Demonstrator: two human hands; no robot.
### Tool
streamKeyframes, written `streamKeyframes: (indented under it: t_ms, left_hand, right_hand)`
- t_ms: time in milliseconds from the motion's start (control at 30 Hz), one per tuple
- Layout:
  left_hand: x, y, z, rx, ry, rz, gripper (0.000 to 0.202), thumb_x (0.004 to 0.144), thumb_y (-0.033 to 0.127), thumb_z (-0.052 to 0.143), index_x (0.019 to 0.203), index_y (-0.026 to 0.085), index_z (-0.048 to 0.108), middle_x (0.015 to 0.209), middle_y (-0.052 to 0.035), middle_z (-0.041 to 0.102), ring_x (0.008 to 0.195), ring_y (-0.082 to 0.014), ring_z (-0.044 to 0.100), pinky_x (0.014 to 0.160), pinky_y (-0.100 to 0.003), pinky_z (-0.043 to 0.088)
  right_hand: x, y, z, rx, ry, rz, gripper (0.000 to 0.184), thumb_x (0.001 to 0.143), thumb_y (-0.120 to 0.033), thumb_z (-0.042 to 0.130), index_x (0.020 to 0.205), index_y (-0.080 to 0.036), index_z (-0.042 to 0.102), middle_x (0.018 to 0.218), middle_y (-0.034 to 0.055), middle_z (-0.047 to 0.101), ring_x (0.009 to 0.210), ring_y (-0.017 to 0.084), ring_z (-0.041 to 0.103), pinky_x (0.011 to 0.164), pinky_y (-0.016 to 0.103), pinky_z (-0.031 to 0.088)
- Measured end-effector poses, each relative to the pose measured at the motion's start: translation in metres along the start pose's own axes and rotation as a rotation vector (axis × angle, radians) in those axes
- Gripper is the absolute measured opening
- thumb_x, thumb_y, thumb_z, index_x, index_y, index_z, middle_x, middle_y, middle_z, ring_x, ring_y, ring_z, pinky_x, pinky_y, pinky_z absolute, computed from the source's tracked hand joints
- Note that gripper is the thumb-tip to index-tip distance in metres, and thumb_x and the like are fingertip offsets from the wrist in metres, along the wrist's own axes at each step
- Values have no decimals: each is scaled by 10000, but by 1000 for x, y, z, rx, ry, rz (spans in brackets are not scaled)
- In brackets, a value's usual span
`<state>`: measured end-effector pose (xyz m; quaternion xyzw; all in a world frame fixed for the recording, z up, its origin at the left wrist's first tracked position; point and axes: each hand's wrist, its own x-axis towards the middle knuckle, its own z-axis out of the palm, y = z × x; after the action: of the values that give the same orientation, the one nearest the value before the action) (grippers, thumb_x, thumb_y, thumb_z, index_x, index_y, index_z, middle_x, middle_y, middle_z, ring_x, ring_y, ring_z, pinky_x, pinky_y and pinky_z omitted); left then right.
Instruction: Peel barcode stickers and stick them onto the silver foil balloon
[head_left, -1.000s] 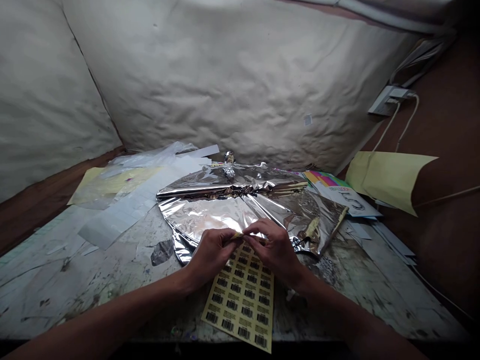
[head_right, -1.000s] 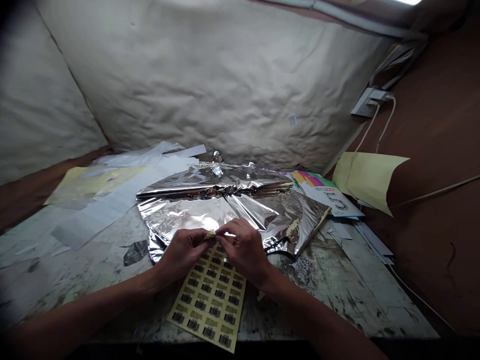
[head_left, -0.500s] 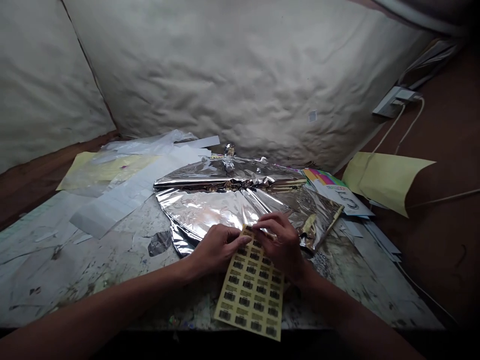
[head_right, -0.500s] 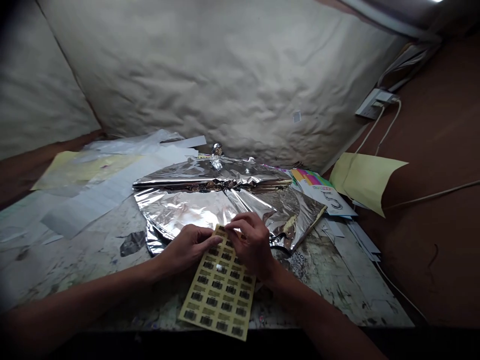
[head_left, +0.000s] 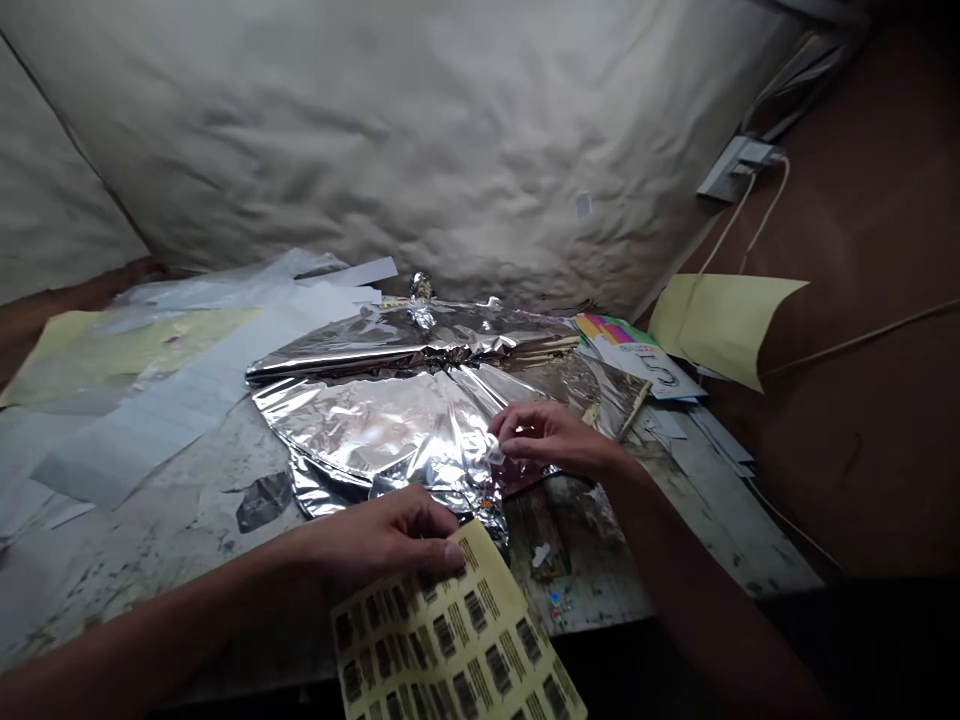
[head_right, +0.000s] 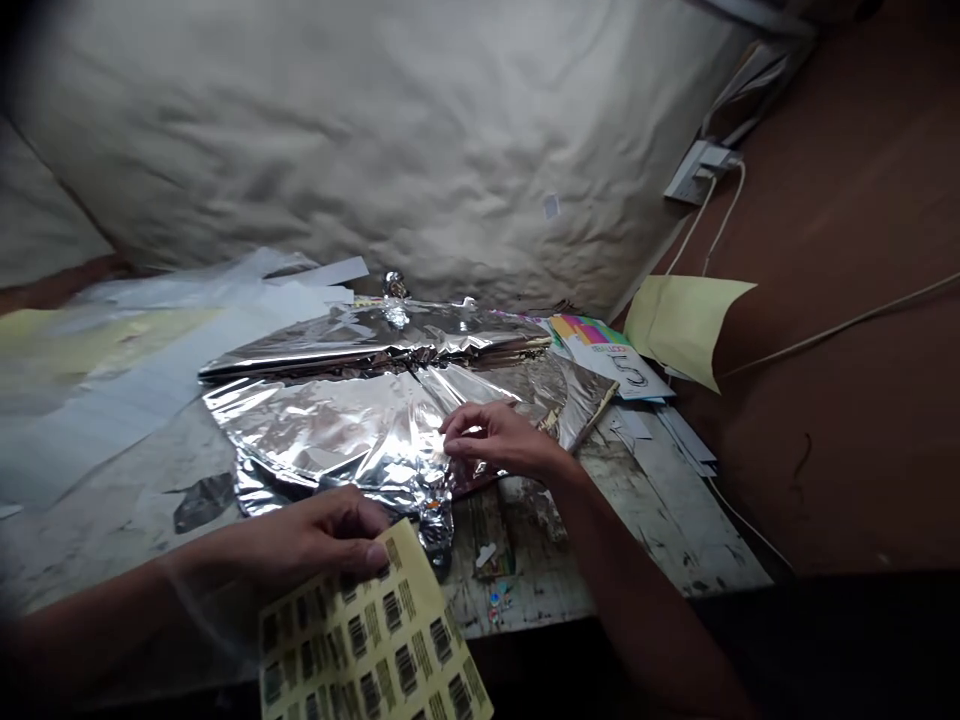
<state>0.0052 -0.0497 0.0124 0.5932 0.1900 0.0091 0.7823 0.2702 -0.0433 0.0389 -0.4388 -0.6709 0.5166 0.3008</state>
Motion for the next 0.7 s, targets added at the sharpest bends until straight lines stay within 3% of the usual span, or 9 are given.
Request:
streamKeyframes:
  t_ms: [67, 133, 333, 567, 700]
  left_hand:
    - [0, 0, 4, -31, -10, -13, 340, 857, 452, 645, 905, 123, 718, 772, -65, 704, 594, -131, 610, 543, -206, 466]
    - [0, -2, 7, -90, -12, -20, 344, 850, 457, 650, 905, 124, 718, 759, -56, 689, 569, -114, 580, 533, -201, 451]
    - [-1, -7, 13, -142, -172, -64, 365, 802, 491, 686, 813, 130, 737, 569, 1, 552, 417, -60, 366, 387, -179, 284]
    - [1, -4, 8, -51, -146, -65, 357, 847, 487, 645, 887, 145, 742, 644, -24, 646, 446, -70, 462, 402, -157, 339]
    - [1, -5, 5, -5, -134, -65, 353, 850, 493, 639, 916, 162, 742, 705, -34, 679, 482, -83, 515, 437, -162, 388]
  right_hand:
    - [2, 5, 0, 67, -107, 160, 257, 758, -379, 735, 810, -147, 637, 921, 46, 636, 749, 158, 629, 661, 296, 550]
    - [2, 8, 6, 82, -136, 218, 278, 759, -392, 729, 838, -149, 619, 824, 24, 633, 698, 149, 624, 625, 286, 550]
    - [5, 16, 20, -151, -135, 105, 160, 822, -309, 665, 812, -153, 632, 784, 16, 659, 672, 131, 620, 582, 230, 521]
    - [6, 14, 17, -284, -121, 62, 73, 835, -229, 638, 821, -160, 656, 819, 19, 686, 682, 137, 629, 591, 234, 502]
    - [7, 13, 24, -514, -61, 6, 43, 823, -192, 660, 795, -176, 688, 819, 16, 673, 717, 142, 620, 652, 253, 484]
